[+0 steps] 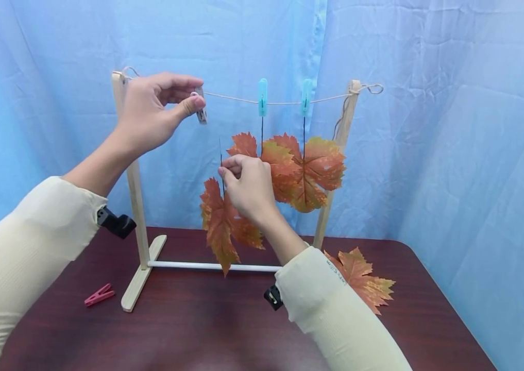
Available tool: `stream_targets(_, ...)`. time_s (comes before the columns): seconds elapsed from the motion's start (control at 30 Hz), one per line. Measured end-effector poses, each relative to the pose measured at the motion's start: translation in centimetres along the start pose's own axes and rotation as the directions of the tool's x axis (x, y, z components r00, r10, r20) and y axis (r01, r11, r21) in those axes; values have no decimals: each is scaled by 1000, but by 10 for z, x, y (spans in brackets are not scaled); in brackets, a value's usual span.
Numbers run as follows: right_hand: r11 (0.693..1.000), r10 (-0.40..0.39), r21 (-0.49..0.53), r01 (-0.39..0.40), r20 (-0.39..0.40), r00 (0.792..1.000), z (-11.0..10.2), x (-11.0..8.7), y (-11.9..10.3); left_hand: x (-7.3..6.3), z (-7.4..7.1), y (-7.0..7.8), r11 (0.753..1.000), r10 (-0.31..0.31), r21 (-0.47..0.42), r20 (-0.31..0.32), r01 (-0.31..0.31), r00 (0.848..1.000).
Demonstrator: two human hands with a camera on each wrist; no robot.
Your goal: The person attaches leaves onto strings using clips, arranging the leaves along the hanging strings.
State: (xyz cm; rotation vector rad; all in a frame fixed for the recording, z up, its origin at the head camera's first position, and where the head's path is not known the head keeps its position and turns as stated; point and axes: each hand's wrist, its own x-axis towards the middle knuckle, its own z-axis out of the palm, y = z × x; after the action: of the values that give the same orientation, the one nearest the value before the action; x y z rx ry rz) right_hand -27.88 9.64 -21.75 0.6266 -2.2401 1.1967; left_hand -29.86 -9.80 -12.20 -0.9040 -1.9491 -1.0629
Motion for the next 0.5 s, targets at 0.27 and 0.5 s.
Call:
stream_targets(0.27, 1000, -6, -4, 6, -9, 1000, -1, 7, -5, 16, 1, 4, 998, 39, 46, -8, -38, 999)
stream_targets(0.5, 1000, 1, 15, -1, -20, 1000, -5, 12, -9, 30, 2, 10, 996, 45, 76, -13, -44, 999)
